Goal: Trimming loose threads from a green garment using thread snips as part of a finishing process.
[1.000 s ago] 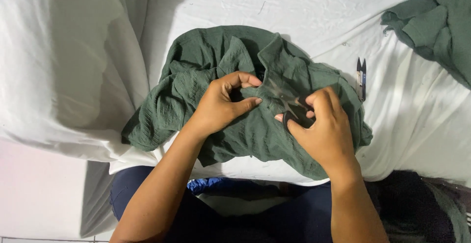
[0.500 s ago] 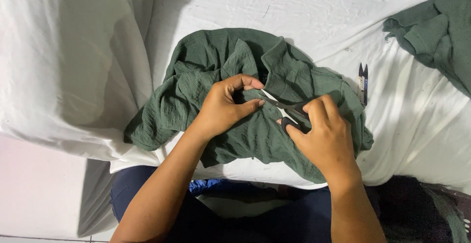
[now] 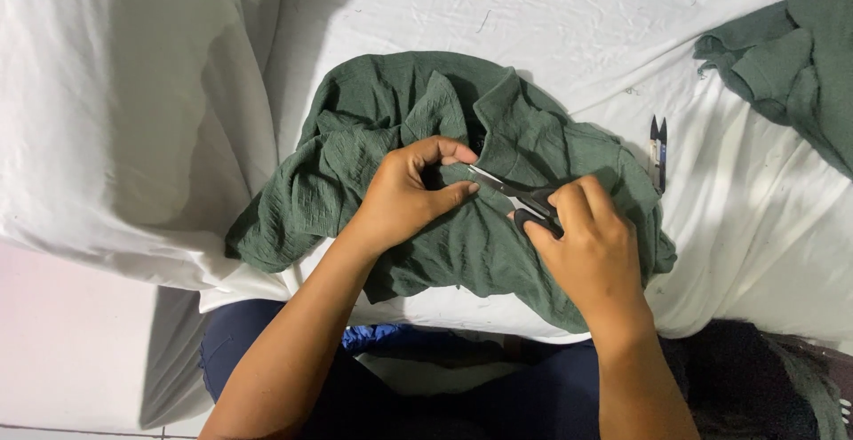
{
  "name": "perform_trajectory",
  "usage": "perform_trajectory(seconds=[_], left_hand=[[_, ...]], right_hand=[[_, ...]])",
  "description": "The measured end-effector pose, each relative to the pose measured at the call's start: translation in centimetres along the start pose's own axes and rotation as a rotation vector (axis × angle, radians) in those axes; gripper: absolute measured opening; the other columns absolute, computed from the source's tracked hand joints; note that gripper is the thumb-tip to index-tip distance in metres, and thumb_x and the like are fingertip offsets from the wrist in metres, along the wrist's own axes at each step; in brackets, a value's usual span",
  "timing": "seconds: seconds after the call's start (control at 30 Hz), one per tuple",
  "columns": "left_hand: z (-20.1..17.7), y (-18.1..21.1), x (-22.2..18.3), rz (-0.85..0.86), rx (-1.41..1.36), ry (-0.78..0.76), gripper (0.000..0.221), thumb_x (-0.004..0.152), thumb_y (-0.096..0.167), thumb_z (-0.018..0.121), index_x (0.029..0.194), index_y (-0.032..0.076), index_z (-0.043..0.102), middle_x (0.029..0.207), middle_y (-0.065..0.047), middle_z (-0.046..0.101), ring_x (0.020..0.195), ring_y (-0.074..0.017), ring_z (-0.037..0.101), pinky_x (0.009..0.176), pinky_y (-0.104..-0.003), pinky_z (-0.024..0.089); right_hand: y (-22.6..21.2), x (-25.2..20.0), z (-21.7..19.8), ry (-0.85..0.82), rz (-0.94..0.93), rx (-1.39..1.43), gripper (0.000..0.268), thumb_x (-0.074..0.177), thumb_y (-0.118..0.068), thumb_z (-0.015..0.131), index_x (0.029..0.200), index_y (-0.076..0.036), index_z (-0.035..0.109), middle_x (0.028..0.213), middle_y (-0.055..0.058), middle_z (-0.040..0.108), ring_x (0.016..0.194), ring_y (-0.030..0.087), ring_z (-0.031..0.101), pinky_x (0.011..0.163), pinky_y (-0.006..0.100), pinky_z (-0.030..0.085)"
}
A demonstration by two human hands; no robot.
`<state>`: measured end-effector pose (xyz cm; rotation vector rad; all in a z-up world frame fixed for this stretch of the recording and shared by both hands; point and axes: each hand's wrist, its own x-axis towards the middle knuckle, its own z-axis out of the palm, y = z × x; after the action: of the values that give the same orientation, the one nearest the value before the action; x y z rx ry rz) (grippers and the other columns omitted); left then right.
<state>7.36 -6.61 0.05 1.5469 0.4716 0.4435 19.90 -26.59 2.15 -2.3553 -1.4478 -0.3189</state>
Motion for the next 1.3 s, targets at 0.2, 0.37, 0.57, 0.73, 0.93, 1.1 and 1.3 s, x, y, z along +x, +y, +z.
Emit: perform_trajectory(seconds=[0.2,0.37,0.57,0.73,0.93,1.1,1.3], left_hand=[[0.0,0.0,-0.3,-0.013,0.002,0.011,0.035,0.076,0.004,0.083,0.11,0.007,0.076,0.089,-0.006,0.071,0.097,-0.0166,0.065,0.092,-0.037,0.053],[-0.2,0.2,-0.2,-0.002,0.008,0.013,0.034,0.077,0.003,0.082,0.11,0.007,0.075,0.09,-0.007,0.071,0.097,-0.0176,0.064,0.093,-0.038,0.053],[0.0,0.3,-0.3,0.003,0.007,0.005,0.034,0.077,0.002,0.082,0.11,0.006,0.075,0.09,-0.007,0.071,0.098,-0.0177,0.064,0.093,-0.038,0.053],[-0.6,0.6,-0.1,-0.001,0.029,-0.003,0.034,0.079,0.002,0.08,0.112,0.006,0.074,0.092,-0.008,0.071,0.099,-0.0185,0.064,0.094,-0.039,0.052],[-0.6,1.1,-0.5,-0.108,0.045,-0.013,0.03,0.091,0.018,0.076,0.117,0.005,0.074,0.083,-0.008,0.072,0.088,-0.0191,0.065,0.085,-0.038,0.056],[-0.2,1.3,-0.8,-0.194,0.303,-0.009,0.035,0.087,0.025,0.08,0.112,0.001,0.075,0.077,-0.015,0.074,0.08,-0.0281,0.072,0.073,-0.04,0.056],[-0.6,-0.1,-0.4,-0.194,0.23,-0.022,0.013,0.089,0.016,0.073,0.096,0.005,0.077,0.073,-0.009,0.072,0.074,-0.0208,0.068,0.071,-0.033,0.055]], right_hand=[[0.0,-0.2,0.0,0.048,0.054,0.094,0.039,0.075,-0.011,0.091,0.093,-0.008,0.057,0.088,0.005,0.056,0.073,0.028,0.068,0.059,0.034,0.057],[-0.3,0.4,-0.8,0.055,0.07,0.14,0.048,0.07,-0.014,0.092,0.095,-0.008,0.052,0.094,0.007,0.055,0.077,0.03,0.068,0.06,0.039,0.058],[-0.1,-0.1,0.4,0.038,0.01,0.056,0.047,0.067,-0.018,0.094,0.092,-0.01,0.056,0.089,0.004,0.055,0.073,0.027,0.069,0.06,0.036,0.058],[0.0,-0.2,0.3,0.082,0.091,0.152,0.041,0.071,-0.012,0.093,0.092,-0.009,0.057,0.085,0.004,0.057,0.074,0.028,0.069,0.058,0.036,0.057],[-0.4,0.5,0.8,0.144,0.447,0.506,0.041,0.081,-0.02,0.096,0.088,-0.003,0.059,0.068,0.011,0.065,0.061,0.022,0.065,0.058,0.029,0.05],[0.1,0.9,1.7,0.134,0.614,0.956,0.028,0.082,-0.009,0.09,0.09,-0.006,0.063,0.071,0.001,0.066,0.065,0.003,0.057,0.056,0.016,0.046],[-0.7,1.5,1.6,0.163,0.746,1.289,0.022,0.08,0.008,0.085,0.094,0.003,0.068,0.075,0.009,0.066,0.05,0.004,0.048,0.041,0.017,0.039]])
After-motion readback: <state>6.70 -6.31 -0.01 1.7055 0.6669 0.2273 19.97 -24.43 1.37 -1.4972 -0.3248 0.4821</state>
